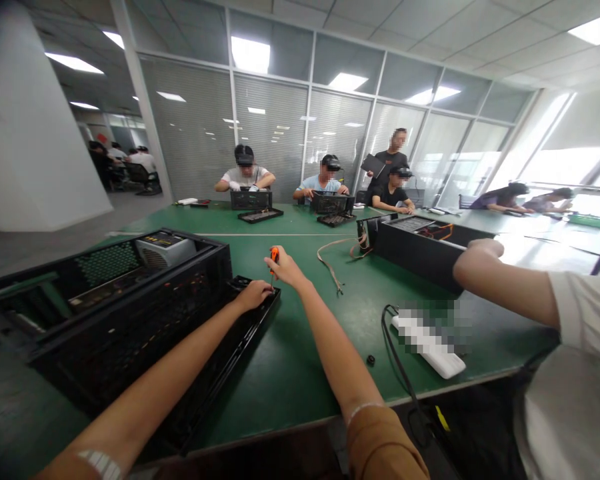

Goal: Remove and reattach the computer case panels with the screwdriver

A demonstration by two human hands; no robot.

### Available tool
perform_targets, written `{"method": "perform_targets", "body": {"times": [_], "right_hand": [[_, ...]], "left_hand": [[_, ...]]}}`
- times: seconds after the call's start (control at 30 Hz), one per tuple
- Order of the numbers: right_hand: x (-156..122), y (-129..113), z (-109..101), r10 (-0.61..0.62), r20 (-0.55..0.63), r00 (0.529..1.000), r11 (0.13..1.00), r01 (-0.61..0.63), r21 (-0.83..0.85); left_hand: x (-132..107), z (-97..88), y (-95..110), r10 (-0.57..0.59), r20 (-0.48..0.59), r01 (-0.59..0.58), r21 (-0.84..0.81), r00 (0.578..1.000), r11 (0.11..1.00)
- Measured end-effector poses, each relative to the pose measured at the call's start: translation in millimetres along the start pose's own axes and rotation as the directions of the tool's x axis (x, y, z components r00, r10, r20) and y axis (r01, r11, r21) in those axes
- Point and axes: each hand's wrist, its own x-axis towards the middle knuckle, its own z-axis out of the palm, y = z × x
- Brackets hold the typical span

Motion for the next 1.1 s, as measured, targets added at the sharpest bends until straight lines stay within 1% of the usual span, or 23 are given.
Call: {"method": "perform_targets", "body": {"times": [0.17, 0.3, 0.37, 0.47, 0.57, 0.77, 0.9, 0.97, 1.1], "right_hand": [[-4.5, -3.8, 4.1, -0.043, 0.041, 0.998, 0.998, 0.045, -0.05], [-7.4, -6.4, 4.9, -0.056, -0.052, 0.997, 0.989, 0.049, -0.139], [-9.1, -6.3, 5.8, -0.043, -0.1, 0.994, 0.991, 0.029, -0.134], [-11.5, -4.9, 8.2, -0.01, -0.133, 0.991, 0.997, 0.0, -0.08], [-10.8, -2.2, 11.4, -0.001, -0.117, 0.993, 1.0, -0.001, -0.02], [-1.5, 1.5, 13.0, 0.01, 0.009, 1.0, 0.997, -0.01, 0.081], [2.5, 1.3, 7.1, -0.015, 0.001, 1.0, 1.0, 0.015, 0.017], [3.3, 1.5, 4.3, -0.006, -0.005, 1.0, 1.0, 0.006, -0.012], [4.0, 2.1, 2.8, 0.007, -0.02, 1.0, 1.0, -0.007, 0.022]], "left_hand": [[-2.8, 2.5, 3.1, -0.027, -0.026, 0.026, -0.007, 0.999, 1.0], [-5.4, 2.9, 5.4, -0.04, -0.034, 0.039, -0.011, 0.999, 0.999], [-6.1, 2.1, 6.2, -0.041, -0.033, 0.04, -0.01, 0.999, 0.999], [-6.2, 1.0, 7.3, -0.038, -0.03, 0.037, -0.007, 0.999, 0.999], [-6.0, 0.5, 7.9, -0.036, -0.029, 0.035, -0.004, 0.999, 0.999], [-8.0, -0.5, 8.0, -0.032, -0.024, 0.032, 0.004, 0.999, 0.999], [-8.2, -0.9, 6.9, -0.036, -0.025, 0.036, 0.021, 0.999, 0.999], [-7.7, -1.2, 6.4, -0.038, -0.018, 0.038, 0.024, 0.999, 0.999], [-6.5, -2.0, 6.2, -0.04, -0.005, 0.04, 0.022, 0.999, 0.999]]}}
